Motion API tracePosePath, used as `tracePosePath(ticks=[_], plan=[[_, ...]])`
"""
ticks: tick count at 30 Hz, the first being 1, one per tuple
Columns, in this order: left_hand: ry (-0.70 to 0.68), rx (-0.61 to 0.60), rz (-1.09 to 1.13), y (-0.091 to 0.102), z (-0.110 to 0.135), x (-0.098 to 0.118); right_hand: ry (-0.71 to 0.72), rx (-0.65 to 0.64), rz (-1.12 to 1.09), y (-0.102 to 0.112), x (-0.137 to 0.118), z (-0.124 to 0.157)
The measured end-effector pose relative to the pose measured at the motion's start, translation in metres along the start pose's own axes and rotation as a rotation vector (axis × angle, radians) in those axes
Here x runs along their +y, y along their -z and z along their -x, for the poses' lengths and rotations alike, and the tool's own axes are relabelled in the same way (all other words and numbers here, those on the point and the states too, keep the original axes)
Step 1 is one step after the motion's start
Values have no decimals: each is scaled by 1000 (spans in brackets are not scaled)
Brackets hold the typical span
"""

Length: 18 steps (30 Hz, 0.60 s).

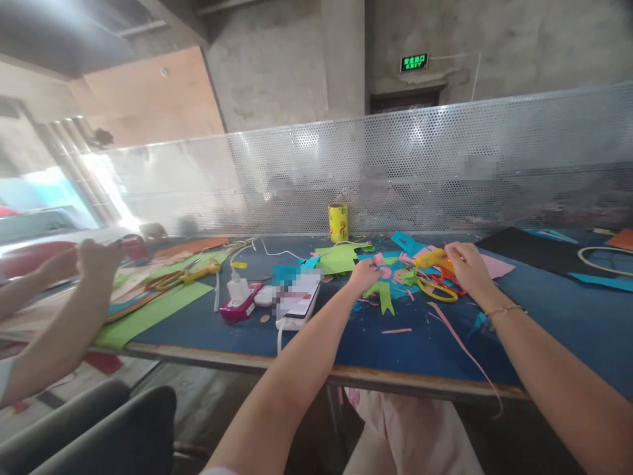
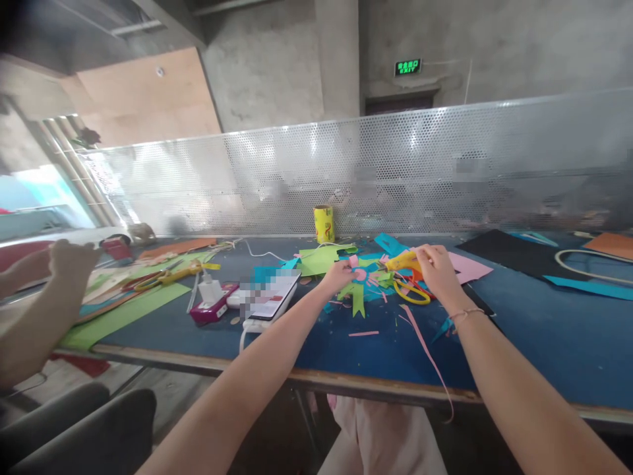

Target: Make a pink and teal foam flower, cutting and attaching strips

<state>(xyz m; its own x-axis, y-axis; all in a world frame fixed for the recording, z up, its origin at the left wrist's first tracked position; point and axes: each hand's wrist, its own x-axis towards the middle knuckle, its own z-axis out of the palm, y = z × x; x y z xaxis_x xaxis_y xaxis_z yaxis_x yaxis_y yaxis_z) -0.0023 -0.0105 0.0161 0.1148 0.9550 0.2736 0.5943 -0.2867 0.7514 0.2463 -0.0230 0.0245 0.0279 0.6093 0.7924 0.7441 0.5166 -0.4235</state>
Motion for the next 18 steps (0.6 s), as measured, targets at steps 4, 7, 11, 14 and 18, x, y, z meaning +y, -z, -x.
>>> tracePosePath(ticks=[4,7,11,14,18], plan=[[-3,-8,3,0,0,0,-1,9,-17,0,-1,-1],[-30,-14,25,-1,0,-1,-26,13,-29,-2,0,-1],[-45,-4,24,0,0,-2,-59,17,-66,-2,-1,0],[-44,6,15,1,0,-3,-93,-23,-73,-1,-6,2],[-60,7,32,2,-2,-4,-168,-25,-123,-1,-14,1]])
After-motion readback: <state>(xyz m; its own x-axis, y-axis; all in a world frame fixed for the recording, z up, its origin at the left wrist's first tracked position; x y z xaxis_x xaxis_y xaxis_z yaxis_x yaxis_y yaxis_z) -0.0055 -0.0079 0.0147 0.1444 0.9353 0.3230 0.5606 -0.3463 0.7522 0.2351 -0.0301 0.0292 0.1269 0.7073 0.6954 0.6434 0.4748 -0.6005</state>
